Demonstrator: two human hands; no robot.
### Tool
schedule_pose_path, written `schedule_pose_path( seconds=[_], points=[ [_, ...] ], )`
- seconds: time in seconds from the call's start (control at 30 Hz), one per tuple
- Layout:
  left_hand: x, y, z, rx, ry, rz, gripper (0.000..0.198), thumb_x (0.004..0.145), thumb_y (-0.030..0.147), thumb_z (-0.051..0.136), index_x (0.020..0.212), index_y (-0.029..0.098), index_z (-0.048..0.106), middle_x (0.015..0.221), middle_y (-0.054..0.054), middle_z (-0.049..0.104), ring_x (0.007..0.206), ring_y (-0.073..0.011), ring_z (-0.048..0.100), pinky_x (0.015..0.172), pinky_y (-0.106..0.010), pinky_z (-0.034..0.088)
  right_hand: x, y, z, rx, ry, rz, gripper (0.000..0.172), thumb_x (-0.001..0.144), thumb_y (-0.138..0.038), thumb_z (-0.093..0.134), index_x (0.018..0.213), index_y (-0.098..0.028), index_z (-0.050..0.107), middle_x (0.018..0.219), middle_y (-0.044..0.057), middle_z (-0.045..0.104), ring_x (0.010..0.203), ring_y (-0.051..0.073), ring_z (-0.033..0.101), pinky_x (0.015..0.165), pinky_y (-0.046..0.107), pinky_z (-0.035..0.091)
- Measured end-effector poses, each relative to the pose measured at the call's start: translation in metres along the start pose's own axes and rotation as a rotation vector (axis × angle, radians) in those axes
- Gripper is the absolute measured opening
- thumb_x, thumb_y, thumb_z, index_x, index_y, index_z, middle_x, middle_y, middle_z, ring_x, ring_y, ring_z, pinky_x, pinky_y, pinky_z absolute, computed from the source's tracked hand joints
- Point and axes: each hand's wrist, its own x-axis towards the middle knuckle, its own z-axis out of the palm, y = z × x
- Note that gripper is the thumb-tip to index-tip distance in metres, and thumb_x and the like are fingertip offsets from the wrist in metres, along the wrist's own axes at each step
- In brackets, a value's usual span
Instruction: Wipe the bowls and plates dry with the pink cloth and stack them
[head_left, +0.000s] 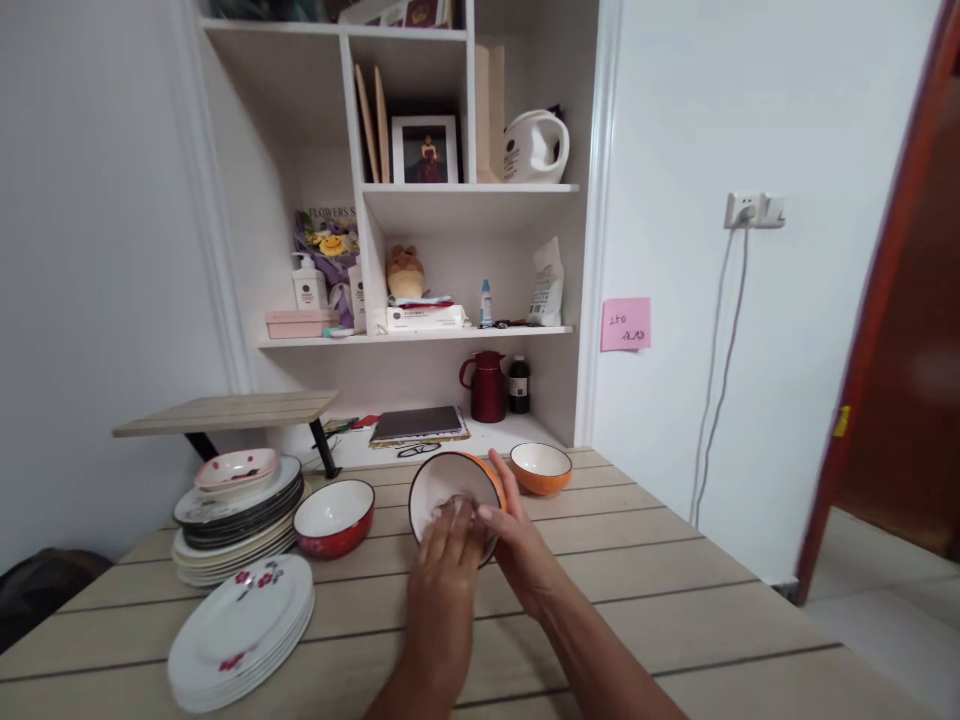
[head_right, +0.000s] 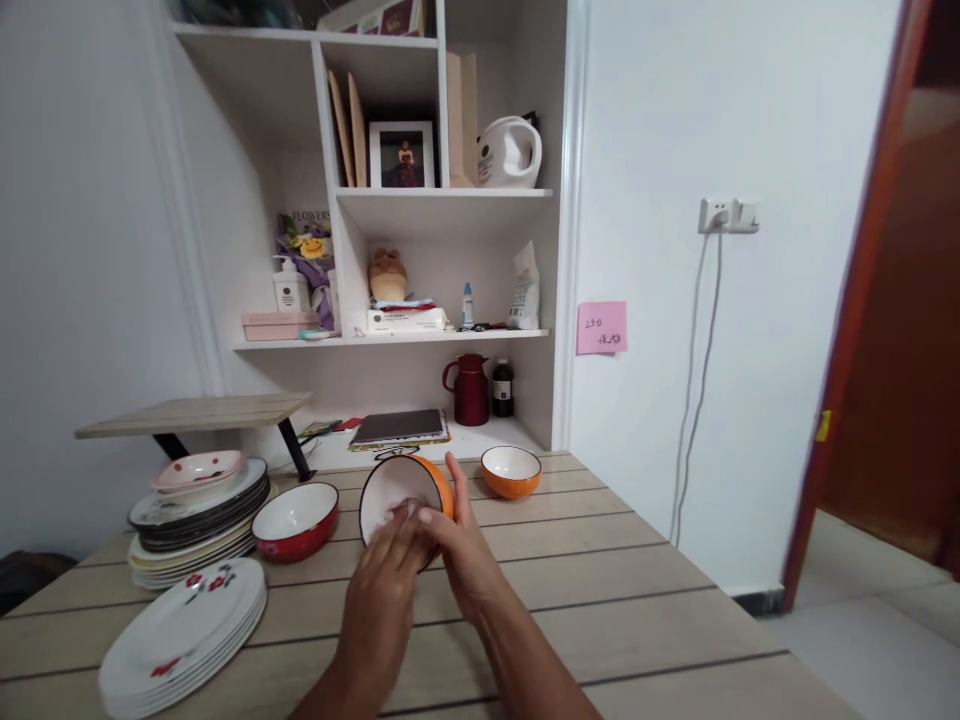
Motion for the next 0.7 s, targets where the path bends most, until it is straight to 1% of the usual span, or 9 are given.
schedule_pose_path(
  seconds=[0.07,0.23,0.3,0.33,0.4,0.47,0.53,0.6,0.7],
  points=[
    [0.002,0.016,0.005,-0.024,-0.019,-0.110,0.054,0.091,0.004,0.043,0.141,0.022,0.050,0.139,-0.006,0.060,0.127,-0.0279,0.056,0.098,-0.046,0.054,0.000,0.001,0.001,-0.032,0.079,-0.016,0.111,0.068,-0.029,0.079,0.156,-0.030,0.011,0.094,0.005,0.075,0.083,0.027,0.072,0.090,0.048,0.048],
    [0.004,0.038,0.017,-0.065,-0.048,-0.237,0.057,0.088,0.002,0.041,0.142,0.019,0.048,0.137,-0.011,0.061,0.125,-0.0310,0.057,0.098,-0.050,0.053,0.003,0.009,-0.001,-0.012,0.212,-0.015,0.108,0.068,-0.024,0.073,0.156,-0.028,0.010,0.081,0.001,0.073,0.074,0.026,0.072,0.080,0.043,0.053],
    [0.001,0.040,0.022,-0.032,-0.046,-0.252,0.057,0.087,0.002,0.041,0.142,0.019,0.048,0.139,-0.013,0.060,0.125,-0.0301,0.058,0.098,-0.049,0.053,0.006,0.013,-0.005,-0.018,0.223,0.007,0.104,0.068,-0.024,0.072,0.155,-0.027,0.015,0.075,-0.001,0.071,0.071,0.025,0.071,0.077,0.041,0.053],
    [-0.003,0.039,0.024,-0.005,-0.048,-0.237,0.057,0.087,0.001,0.041,0.141,0.018,0.048,0.138,-0.013,0.060,0.124,-0.0293,0.059,0.098,-0.047,0.053,0.007,0.014,-0.007,-0.037,0.224,0.014,0.099,0.068,-0.023,0.071,0.154,-0.026,0.021,0.073,-0.001,0.070,0.069,0.024,0.069,0.075,0.039,0.052],
    [-0.011,0.032,0.024,0.047,-0.055,-0.134,0.058,0.086,0.000,0.039,0.141,0.017,0.049,0.136,-0.012,0.062,0.120,-0.0274,0.061,0.094,-0.043,0.055,0.010,0.013,-0.013,-0.113,0.210,0.006,0.082,0.066,-0.021,0.068,0.144,-0.024,0.042,0.077,0.000,0.071,0.070,0.023,0.067,0.073,0.036,0.050],
    [-0.020,0.015,0.019,0.054,-0.078,0.074,0.059,0.087,-0.001,0.037,0.142,0.018,0.047,0.135,-0.010,0.063,0.119,-0.0241,0.062,0.093,-0.038,0.054,0.012,0.008,-0.019,-0.213,0.166,0.000,0.061,0.065,-0.019,0.064,0.125,-0.023,0.061,0.084,0.001,0.072,0.078,0.023,0.066,0.075,0.034,0.049],
    [-0.024,-0.009,0.007,0.017,-0.141,0.287,0.058,0.091,0.003,0.037,0.145,0.024,0.043,0.140,-0.005,0.059,0.127,-0.0212,0.056,0.102,-0.038,0.049,0.012,0.002,-0.023,-0.309,0.101,0.000,0.046,0.064,-0.017,0.061,0.109,-0.023,0.070,0.092,0.001,0.073,0.090,0.024,0.064,0.081,0.035,0.047],
    [-0.022,-0.036,-0.007,-0.020,-0.219,0.460,0.056,0.093,0.005,0.039,0.144,0.027,0.044,0.144,-0.003,0.056,0.132,-0.0181,0.051,0.109,-0.036,0.042,0.012,-0.004,-0.024,-0.401,0.024,0.031,0.043,0.062,-0.014,0.060,0.102,-0.025,0.073,0.098,0.001,0.073,0.098,0.026,0.061,0.088,0.037,0.044],
    [-0.013,-0.066,-0.026,-0.037,-0.302,0.611,0.044,0.095,0.014,0.047,0.138,0.025,0.051,0.141,-0.005,0.059,0.132,-0.0186,0.052,0.112,-0.038,0.038,0.009,-0.009,-0.023,-0.486,-0.115,0.132,0.051,0.057,-0.009,0.060,0.103,-0.028,0.072,0.104,-0.001,0.073,0.103,0.027,0.060,0.092,0.040,0.043]
  ],
)
